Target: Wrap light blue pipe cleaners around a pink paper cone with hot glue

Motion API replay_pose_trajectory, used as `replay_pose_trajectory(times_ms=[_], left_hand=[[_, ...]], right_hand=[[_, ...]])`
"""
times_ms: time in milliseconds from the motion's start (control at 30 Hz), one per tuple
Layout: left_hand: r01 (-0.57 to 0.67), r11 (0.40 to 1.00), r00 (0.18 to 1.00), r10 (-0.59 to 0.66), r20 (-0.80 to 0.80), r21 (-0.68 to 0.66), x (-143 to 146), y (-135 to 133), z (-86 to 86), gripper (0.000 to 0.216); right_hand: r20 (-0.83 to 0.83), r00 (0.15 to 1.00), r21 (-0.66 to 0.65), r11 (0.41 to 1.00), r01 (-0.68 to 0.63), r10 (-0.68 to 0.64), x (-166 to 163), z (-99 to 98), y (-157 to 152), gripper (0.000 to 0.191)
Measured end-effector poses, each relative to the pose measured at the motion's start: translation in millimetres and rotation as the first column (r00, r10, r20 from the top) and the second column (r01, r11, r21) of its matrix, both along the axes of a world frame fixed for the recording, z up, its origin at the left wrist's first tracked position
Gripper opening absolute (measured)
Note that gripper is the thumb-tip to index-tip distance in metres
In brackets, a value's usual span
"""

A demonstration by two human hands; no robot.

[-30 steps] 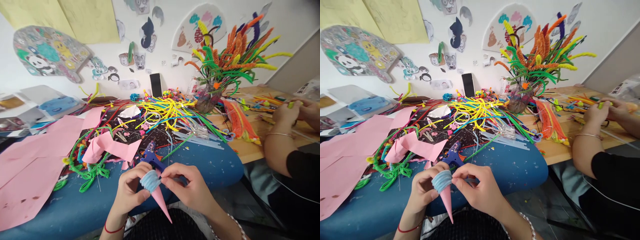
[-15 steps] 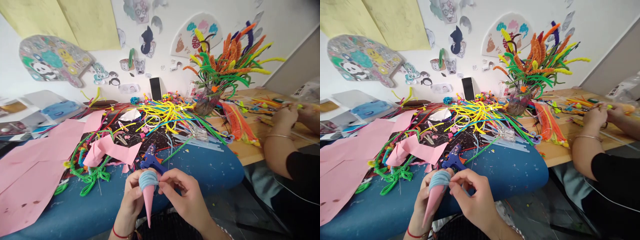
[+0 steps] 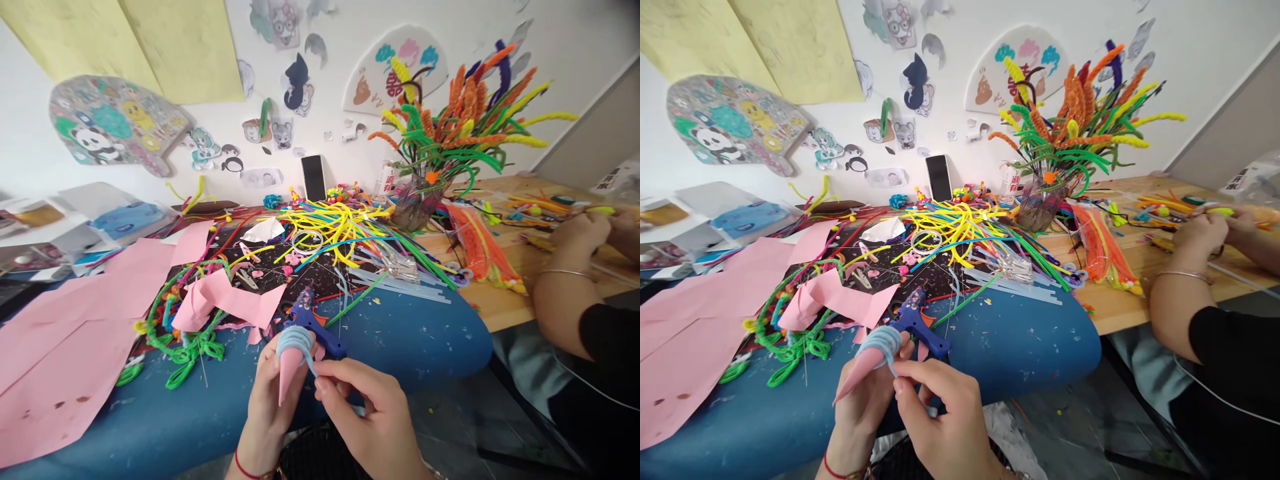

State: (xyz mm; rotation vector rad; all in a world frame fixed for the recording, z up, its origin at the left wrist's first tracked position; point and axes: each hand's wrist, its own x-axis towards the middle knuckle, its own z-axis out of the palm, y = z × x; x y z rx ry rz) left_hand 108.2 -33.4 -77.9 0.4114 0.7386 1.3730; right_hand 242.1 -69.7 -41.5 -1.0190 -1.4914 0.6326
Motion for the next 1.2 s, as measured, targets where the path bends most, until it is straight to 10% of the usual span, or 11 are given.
replay_pose_trajectory(times_ms=[467, 967, 1200], left_hand=[[-0.232, 0.963, 0.939, 0.258, -0.228, 0.136, 8, -4, 2.5, 0.036], [-0.370, 0.918, 0.857, 0.396, -0.331, 0.142, 10, -8, -9.4, 0.020], [-0.376, 0.920, 0.869, 0.391, -0.304, 0.110, 15, -7, -1.7, 0.021]], right_hand=[[0.011, 1.000, 0.046, 0.999, 0.007, -0.007, -6, -21.7, -3, 0.027], [0.395, 0.855, 0.485, 0.867, 0.116, -0.335, -3, -27.5, 3, 0.024], [0.440, 0.848, 0.472, 0.879, 0.063, -0.297, -6, -35.3, 4, 0.028]])
